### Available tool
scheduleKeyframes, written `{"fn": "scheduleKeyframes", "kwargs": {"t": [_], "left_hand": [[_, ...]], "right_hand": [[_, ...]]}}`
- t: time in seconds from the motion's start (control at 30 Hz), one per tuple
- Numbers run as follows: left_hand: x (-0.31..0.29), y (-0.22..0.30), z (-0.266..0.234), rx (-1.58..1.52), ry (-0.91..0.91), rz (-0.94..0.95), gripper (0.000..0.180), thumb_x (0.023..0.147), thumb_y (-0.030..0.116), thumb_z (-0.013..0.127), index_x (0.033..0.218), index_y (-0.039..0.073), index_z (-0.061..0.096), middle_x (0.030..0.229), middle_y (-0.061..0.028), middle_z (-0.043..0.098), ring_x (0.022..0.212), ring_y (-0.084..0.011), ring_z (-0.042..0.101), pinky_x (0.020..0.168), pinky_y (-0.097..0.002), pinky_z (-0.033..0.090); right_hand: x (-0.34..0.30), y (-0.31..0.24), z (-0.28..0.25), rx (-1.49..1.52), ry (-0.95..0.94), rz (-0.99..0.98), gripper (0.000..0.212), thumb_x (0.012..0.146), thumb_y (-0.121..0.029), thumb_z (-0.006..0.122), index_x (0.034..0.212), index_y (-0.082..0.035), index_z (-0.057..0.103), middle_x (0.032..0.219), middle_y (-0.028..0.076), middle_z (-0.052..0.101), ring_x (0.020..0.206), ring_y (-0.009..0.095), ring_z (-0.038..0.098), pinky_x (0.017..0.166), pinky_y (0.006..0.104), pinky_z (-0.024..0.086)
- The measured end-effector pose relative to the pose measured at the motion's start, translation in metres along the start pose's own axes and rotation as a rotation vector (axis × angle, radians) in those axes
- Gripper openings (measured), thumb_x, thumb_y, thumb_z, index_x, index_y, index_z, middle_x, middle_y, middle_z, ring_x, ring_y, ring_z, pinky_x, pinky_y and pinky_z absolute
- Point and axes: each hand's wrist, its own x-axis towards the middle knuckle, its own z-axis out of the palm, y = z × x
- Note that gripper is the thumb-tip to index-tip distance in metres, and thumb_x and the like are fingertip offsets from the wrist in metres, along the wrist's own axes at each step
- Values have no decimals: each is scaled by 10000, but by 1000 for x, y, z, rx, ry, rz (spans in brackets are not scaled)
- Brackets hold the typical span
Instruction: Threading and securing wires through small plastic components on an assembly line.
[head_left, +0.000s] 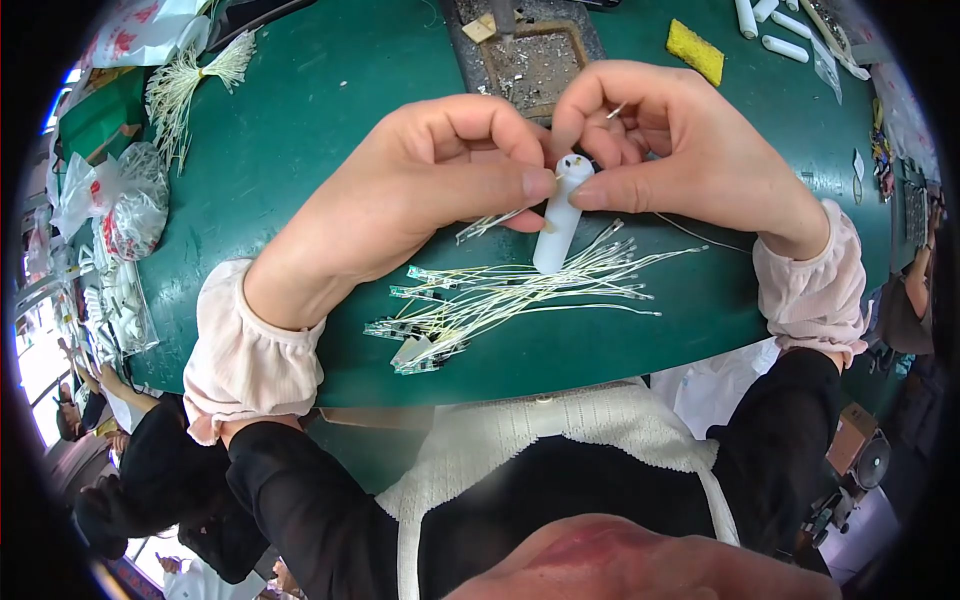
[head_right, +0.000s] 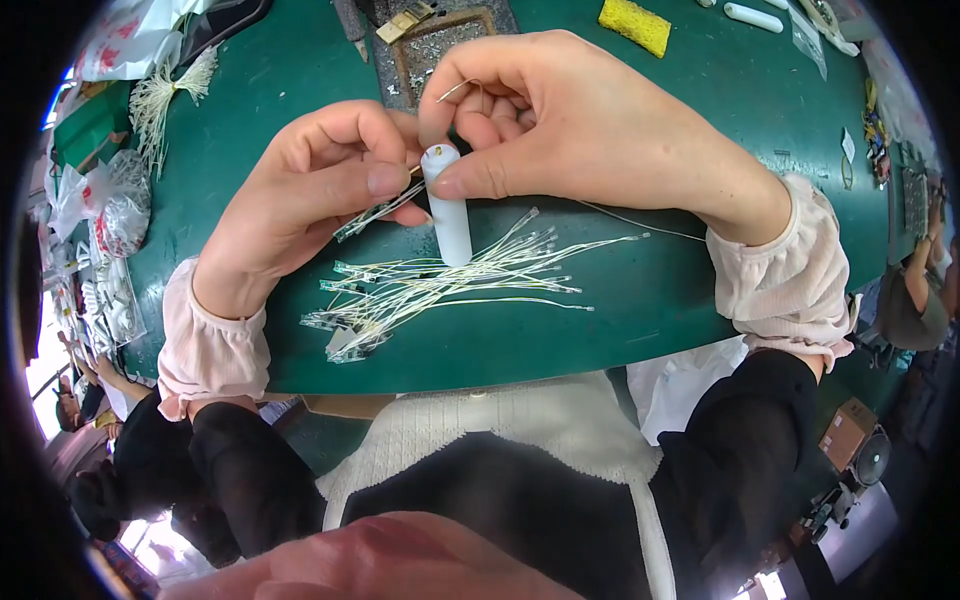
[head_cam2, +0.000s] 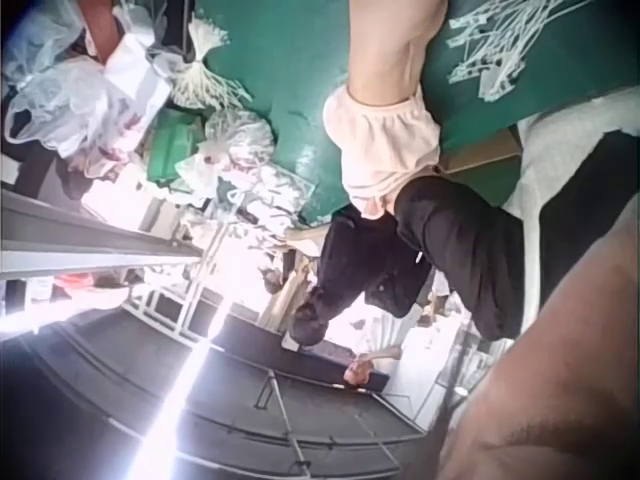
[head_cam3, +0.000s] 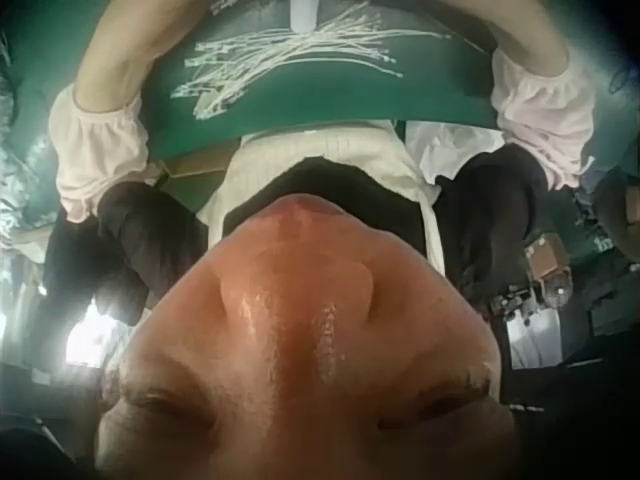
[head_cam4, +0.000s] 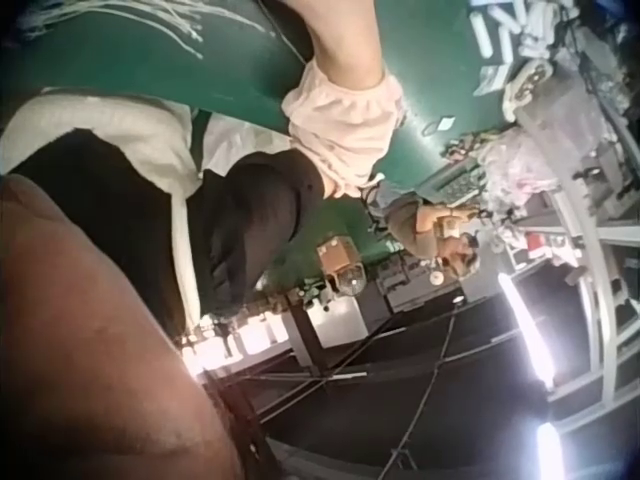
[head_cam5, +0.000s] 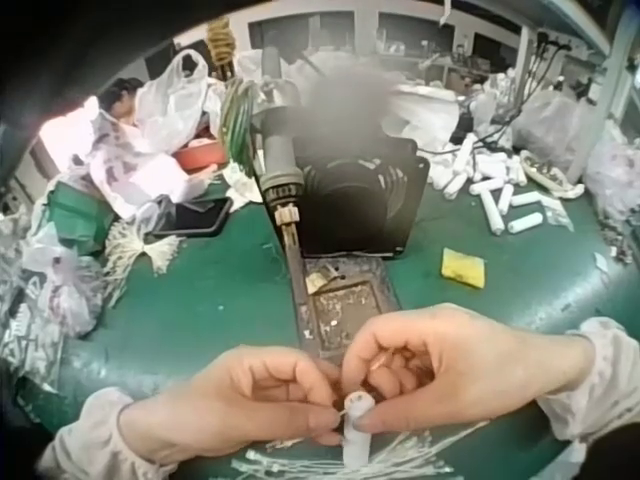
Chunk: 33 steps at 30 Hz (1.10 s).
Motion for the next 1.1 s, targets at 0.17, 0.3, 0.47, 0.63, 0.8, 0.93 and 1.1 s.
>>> {"fn": "scheduleKeyframes", "kwargs": {"t": [0.17,0.3,0.47,0.63,0.8,0.93,1.1], "left_hand": [[3,-7,-5,-180,-74,42,78,965,41,684,1012,-11,649,1006,-87,722,916,-139,710,841,-258,579],[2,-10,-8,-163,-68,66,72,968,34,675,1010,-17,646,1015,-99,719,936,-169,723,883,-296,603],[5,-6,-5,-98,-29,64,49,979,40,636,972,-4,615,1132,-159,699,1048,-226,709,892,-303,615],[7,2,-9,-7,27,60,98,1000,69,589,920,14,572,1294,-239,644,1202,-345,666,903,-308,626],[12,3,-21,12,74,30,76,1000,91,587,940,46,598,1274,-222,666,1238,-353,648,937,-312,610],[19,5,-28,5,53,56,82,1006,111,584,946,62,611,1272,-210,675,1245,-349,646,949,-319,603],[18,5,-34,-137,1,73,79,1007,84,599,976,37,655,1142,-183,732,1158,-290,697,946,-352,599]], "right_hand": [[0,-6,-1,-26,-17,22,276,853,14,795,1104,-26,686,794,-80,456,705,4,408,636,167,348],[4,0,0,-15,-6,-23,258,856,22,789,1091,-22,692,805,-79,461,711,3,408,633,162,348],[3,7,3,154,64,-30,193,899,33,735,1080,-7,682,852,-50,562,745,0,500,646,165,399],[7,-41,-17,-94,112,343,123,1081,-150,524,1097,-43,464,744,72,683,540,63,575,495,171,428],[-1,-8,-3,-291,143,-157,99,976,-19,627,1039,-7,702,851,26,662,471,74,540,434,238,408],[-20,-19,30,-489,-351,-357,235,959,-48,639,1193,-50,664,853,78,684,602,203,645,536,338,518],[4,-13,68,-15,-577,-401,174,1002,-95,619,1166,-51,654,789,80,668,624,197,655,568,340,530]]}}
